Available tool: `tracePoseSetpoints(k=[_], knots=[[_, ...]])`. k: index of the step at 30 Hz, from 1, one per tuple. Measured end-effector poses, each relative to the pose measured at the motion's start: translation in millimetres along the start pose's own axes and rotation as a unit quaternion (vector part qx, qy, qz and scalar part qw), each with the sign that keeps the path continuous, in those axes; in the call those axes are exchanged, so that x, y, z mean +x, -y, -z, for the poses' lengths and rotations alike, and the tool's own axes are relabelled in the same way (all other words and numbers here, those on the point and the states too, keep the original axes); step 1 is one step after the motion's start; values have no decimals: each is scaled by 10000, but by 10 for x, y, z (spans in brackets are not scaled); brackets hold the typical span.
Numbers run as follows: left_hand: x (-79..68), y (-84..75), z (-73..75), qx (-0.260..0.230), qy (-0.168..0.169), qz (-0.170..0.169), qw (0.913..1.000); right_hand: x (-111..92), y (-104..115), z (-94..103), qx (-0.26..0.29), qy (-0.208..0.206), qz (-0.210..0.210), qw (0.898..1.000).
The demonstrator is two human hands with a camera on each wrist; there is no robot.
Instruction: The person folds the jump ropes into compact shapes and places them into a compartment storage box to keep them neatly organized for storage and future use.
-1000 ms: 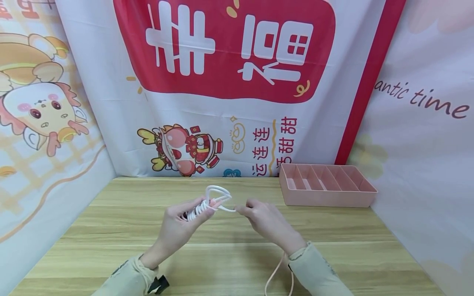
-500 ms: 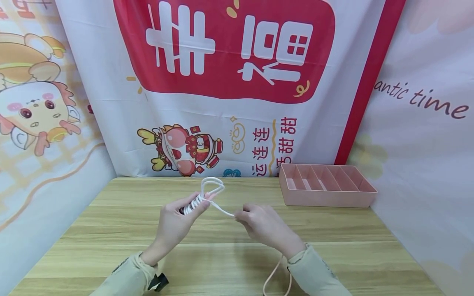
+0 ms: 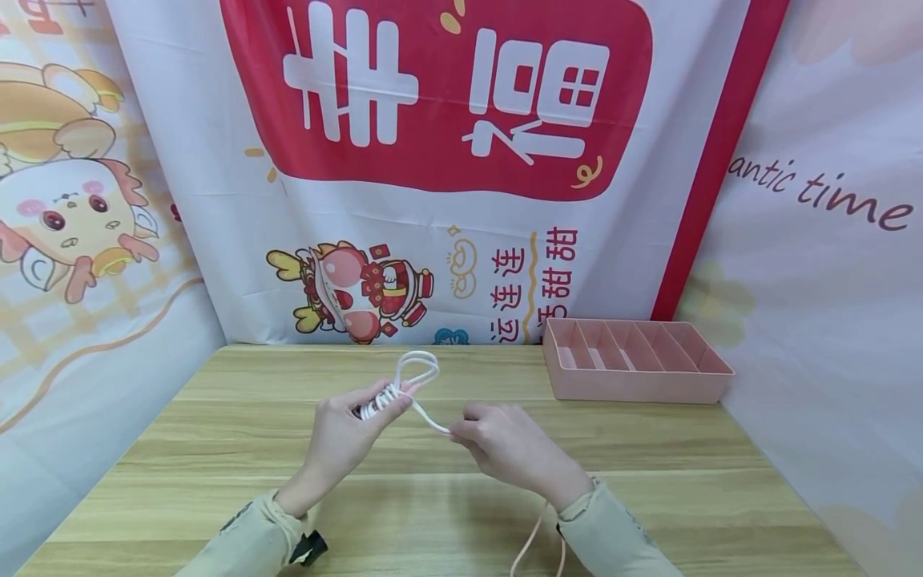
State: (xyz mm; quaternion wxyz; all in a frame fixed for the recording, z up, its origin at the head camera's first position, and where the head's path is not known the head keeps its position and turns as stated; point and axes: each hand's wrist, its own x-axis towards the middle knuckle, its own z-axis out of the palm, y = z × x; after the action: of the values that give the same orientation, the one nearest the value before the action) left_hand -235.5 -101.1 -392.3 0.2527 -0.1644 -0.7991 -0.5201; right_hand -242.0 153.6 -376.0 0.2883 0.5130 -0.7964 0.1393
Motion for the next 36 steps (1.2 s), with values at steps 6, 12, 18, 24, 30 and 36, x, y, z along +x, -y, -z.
tracePoseSetpoints(k=[6,12,18,24,30,36], knots=[[-1,21,-4,47,273,190,9994,16,42,-16,-61,48,19,10000],[-22,2,-37,791,401,-283,9957,30,51,14,230,43,-21,9997],[-46,-21,-61,1617,452,-972,9810,38,33,39,506,-78,-95,9986],[-63,-48,-59,1887,427,-1174,9741,29,11,50,673,94,-397,9969],[-74,-57,-66,1964,416,-1297,9710,25,6,59,937,32,-496,9944],[-79,-52,-70,1991,400,-1379,9694,28,4,51,980,-125,-429,9942]])
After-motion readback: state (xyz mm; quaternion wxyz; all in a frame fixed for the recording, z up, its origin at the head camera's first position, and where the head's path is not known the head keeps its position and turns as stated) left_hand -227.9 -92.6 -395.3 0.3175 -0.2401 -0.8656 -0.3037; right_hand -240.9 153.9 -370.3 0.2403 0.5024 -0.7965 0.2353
